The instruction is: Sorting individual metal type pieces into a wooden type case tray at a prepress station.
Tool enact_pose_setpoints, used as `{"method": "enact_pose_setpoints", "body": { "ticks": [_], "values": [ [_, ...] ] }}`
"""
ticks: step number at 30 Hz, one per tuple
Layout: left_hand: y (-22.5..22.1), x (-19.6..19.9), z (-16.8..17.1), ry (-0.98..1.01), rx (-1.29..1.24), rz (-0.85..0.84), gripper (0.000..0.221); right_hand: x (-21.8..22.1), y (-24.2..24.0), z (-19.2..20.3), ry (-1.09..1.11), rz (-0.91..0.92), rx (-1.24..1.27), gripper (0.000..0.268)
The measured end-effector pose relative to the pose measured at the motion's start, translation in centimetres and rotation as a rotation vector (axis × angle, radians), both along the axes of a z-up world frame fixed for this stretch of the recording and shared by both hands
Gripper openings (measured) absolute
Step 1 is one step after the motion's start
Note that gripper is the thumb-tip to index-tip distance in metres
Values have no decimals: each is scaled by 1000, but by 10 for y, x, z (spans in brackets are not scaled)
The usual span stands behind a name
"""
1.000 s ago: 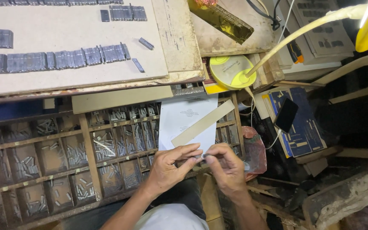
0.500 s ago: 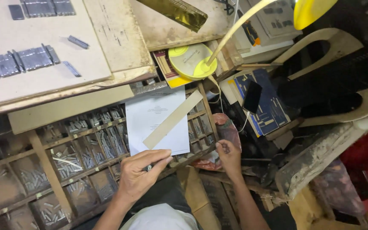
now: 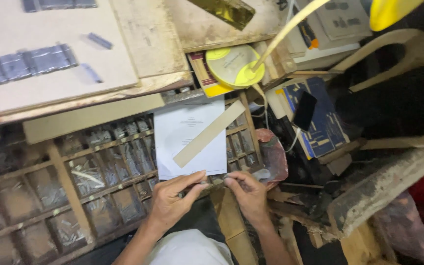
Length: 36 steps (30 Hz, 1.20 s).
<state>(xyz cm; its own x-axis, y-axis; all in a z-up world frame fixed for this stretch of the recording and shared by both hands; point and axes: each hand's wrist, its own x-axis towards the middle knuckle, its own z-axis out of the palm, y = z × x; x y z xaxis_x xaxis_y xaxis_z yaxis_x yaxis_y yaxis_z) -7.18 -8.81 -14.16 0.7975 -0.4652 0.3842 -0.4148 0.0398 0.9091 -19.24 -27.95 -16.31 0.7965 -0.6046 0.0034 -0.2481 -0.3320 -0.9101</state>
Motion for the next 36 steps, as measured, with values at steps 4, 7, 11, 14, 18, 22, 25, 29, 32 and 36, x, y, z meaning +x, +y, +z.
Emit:
{"method": "enact_pose_setpoints", "body": {
  "ticks": [4, 7, 11, 14, 18, 22, 25, 29, 32, 36],
  "values": [
    [11, -2, -12, -95, -3, -8, 37, 16, 33, 4, -267, 165, 229, 14],
    [25, -2, -14, -74, 10, -37, 41, 33, 48, 35, -240, 310, 158, 13],
    [33, -3, -14, -61, 2, 27, 40, 38, 57, 39, -237, 334, 202, 15],
    [36, -3, -7, -86, -3, 34, 36, 36, 61, 40, -190, 343, 280, 18],
    [38, -1, 3, 13, -70, 57, 30, 32, 69, 44, -145, 229, 254, 25],
    [40, -1, 7, 127, -106, 19, 29, 31, 73, 48, -169, 239, 220, 22],
    [39, -2, 6, 113, -113, 24, 28, 31, 74, 52, -164, 250, 182, 21],
    [38, -2, 4, 72, -121, 29, 28, 33, 74, 56, -204, 307, 180, 20],
    [38, -3, 3, 77, -95, 32, 29, 35, 76, 56, -243, 345, 131, 16],
    [39, -4, 2, 120, -99, 17, 30, 35, 77, 53, -234, 298, 126, 14]
  ]
}}
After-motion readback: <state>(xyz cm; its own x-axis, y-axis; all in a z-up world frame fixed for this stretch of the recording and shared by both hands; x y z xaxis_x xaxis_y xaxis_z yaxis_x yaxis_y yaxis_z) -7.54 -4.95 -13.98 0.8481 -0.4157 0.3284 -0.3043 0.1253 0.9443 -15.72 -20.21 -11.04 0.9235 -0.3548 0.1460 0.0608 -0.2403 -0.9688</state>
